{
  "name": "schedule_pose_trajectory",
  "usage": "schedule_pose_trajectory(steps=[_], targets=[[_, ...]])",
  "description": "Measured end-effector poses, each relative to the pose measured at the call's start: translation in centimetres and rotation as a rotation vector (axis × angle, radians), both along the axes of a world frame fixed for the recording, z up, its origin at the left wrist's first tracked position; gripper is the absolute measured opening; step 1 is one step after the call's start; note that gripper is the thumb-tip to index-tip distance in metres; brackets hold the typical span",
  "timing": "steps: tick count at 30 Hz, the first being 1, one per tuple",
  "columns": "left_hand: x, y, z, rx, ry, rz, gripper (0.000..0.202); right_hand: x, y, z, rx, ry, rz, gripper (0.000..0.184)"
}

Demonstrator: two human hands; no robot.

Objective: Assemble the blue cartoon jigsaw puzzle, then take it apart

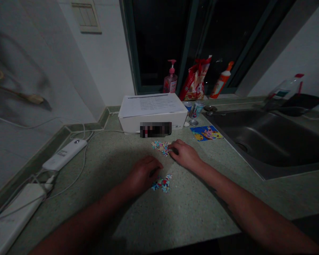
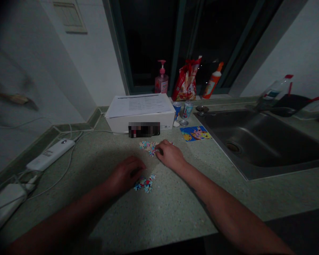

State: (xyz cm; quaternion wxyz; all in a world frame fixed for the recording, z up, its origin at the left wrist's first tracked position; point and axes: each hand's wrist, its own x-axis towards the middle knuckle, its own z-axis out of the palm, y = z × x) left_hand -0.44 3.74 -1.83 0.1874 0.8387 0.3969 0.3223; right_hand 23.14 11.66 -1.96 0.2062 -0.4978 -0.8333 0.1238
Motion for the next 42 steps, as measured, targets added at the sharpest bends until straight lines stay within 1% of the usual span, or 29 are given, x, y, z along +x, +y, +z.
schedule_pose_trajectory(steps=[5,10,15,18,20,21,22,23,26,27,28,30,32,35,37,39,42], targets=[[0.1,-0.4,0.4,0.034,0.041,-0.071,0.012,0.2,0.0,0.2,0.004,0.0,0.004,0.018],[0.2,-0.6,0.6,0.072,0.086,-0.148,0.013,0.7,-0.3,1.1,0.078,-0.031,0.034,0.017],[0.3,-0.9,1.2,0.046,0.159,-0.215,0.012,0.8,-0.7,1.8,0.135,-0.042,0.061,0.017],[0.3,-1.2,1.7,0.043,0.157,-0.248,0.012,0.8,-0.9,2.0,0.156,-0.024,0.075,0.017],[0.4,-1.3,1.8,0.039,0.12,-0.261,0.011,0.7,-1.1,2.1,0.174,-0.005,0.097,0.018],[0.4,-1.3,1.7,0.031,0.087,-0.244,0.011,0.7,-1.2,2.2,0.186,0.005,0.114,0.018],[0.4,-1.2,1.6,0.018,0.044,-0.196,0.01,0.6,-1.3,2.2,0.197,0.013,0.134,0.018],[0.5,-1.1,1.3,0.0,-0.006,-0.117,0.01,0.5,-1.5,2.3,0.21,0.02,0.154,0.018],[0.5,-0.3,0.6,-0.111,-0.159,0.211,0.009,0.1,-2.2,2.5,0.242,0.036,0.229,0.018],[0.5,0.0,0.4,-0.166,-0.209,0.289,0.011,-0.1,-2.5,2.7,0.24,0.036,0.258,0.018],[0.5,0.3,0.3,-0.227,-0.26,0.33,0.014,-0.3,-2.8,2.8,0.227,0.03,0.286,0.018],[0.4,0.7,0.1,-0.332,-0.348,0.321,0.015,-0.6,-3.3,3.1,0.184,0.0,0.33,0.02],[0.3,0.9,0.0,-0.394,-0.405,0.261,0.014,-0.9,-3.7,3.3,0.15,-0.034,0.35,0.021],[0.3,1.0,-0.2,-0.414,-0.429,0.208,0.012,-1.1,-4.0,3.3,0.139,-0.049,0.371,0.024],[0.2,1.1,-0.2,-0.408,-0.409,0.228,0.009,-1.1,-3.9,3.2,0.129,-0.037,0.377,0.025],[0.0,1.2,-0.1,-0.404,-0.365,0.261,0.009,-0.9,-3.5,3.1,0.122,-0.023,0.313,0.027],[-0.4,1.2,0.4,-0.412,-0.297,0.267,0.016,-0.4,-2.4,2.7,0.116,-0.034,0.113,0.027]])
